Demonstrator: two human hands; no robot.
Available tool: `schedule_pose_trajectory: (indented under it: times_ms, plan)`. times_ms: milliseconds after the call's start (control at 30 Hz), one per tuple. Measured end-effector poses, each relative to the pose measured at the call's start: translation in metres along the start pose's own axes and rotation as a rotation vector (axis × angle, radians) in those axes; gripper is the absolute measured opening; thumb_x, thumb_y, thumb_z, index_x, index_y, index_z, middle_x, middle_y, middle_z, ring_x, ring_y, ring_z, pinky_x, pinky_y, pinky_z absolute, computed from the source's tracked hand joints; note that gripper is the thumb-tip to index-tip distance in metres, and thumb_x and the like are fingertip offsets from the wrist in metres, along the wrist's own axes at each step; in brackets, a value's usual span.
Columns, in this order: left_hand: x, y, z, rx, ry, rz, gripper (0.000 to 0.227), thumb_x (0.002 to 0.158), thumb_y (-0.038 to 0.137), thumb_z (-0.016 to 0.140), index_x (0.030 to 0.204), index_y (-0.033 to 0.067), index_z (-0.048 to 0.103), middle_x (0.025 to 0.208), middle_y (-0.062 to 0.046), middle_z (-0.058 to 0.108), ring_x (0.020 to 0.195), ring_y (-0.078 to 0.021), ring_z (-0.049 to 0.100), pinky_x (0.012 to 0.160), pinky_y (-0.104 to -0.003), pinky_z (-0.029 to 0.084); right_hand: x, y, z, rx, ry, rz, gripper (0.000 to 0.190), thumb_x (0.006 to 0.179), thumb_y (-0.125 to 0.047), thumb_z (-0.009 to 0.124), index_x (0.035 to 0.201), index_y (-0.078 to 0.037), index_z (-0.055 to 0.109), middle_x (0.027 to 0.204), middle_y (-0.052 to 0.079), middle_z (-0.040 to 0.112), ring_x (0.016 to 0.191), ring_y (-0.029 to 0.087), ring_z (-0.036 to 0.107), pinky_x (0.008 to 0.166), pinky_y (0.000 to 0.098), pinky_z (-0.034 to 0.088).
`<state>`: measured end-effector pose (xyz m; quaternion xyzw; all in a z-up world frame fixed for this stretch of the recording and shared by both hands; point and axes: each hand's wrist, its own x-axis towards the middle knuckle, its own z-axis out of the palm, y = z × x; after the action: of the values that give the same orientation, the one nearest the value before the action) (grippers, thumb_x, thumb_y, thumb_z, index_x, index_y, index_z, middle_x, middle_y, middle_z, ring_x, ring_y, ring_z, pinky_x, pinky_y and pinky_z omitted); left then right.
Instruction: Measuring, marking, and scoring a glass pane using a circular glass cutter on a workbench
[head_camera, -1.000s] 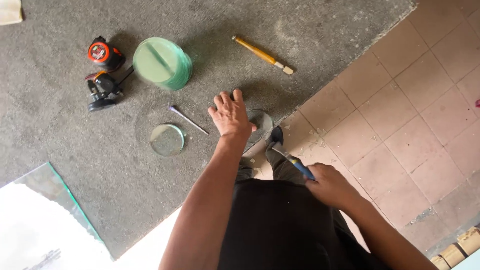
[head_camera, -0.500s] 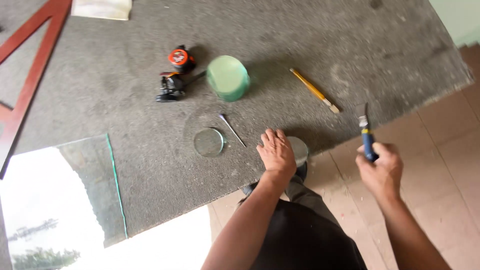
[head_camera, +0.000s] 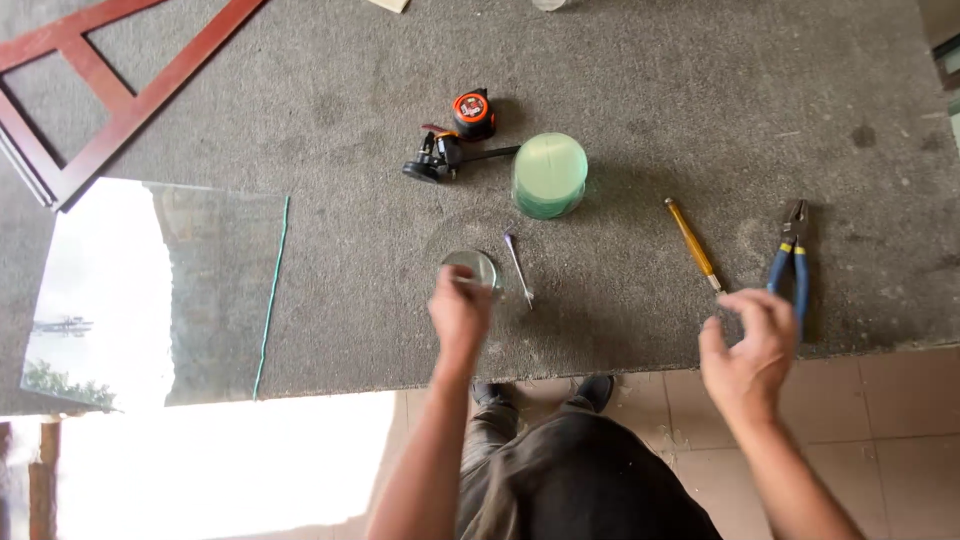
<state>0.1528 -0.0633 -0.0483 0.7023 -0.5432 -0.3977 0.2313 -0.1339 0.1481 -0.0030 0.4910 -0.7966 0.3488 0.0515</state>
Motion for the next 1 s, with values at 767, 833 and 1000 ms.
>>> schedule_pose_trajectory:
  times_ms: [767,833,1000]
  plan:
    - [0.048,0.046,-0.034,1.053,-0.485,0.351,0.105,0.06,0.059,0.092,0.139,0.016,0.037,0.128,-0.013,0.036,0.119,-0.0292,0.041,0.085,-0.041,0.058,-0.107,-0.092,0.06,0.075,-0.286,0.352,0.027,0.088,-0.011,0.071,0.115,-0.011,0.076,0.128,0.008,0.065,0.096,0.022,0.067,0.097,0.0359,0.055]
    - [0.042,0.056,-0.025,1.056,-0.487,0.362,0.101,0.059,0.058,0.093,0.132,0.0143,0.04,0.127,-0.01,0.038,0.117,-0.0271,0.041,0.086,-0.041,0.057,-0.108,-0.091,0.061,0.064,-0.251,0.333,0.026,0.086,-0.01,0.072,0.112,-0.012,0.077,0.126,0.007,0.066,0.094,0.021,0.067,0.096,0.0346,0.056]
    - [0.037,0.063,-0.041,1.064,-0.465,0.42,0.108,0.055,0.065,0.091,0.136,0.0122,0.045,0.127,-0.012,0.047,0.112,-0.0269,0.047,0.078,-0.039,0.057,-0.125,-0.105,0.076,0.1,-0.195,0.287,0.024,0.096,-0.007,0.074,0.12,-0.005,0.077,0.131,0.012,0.066,0.1,0.023,0.067,0.101,0.0356,0.055]
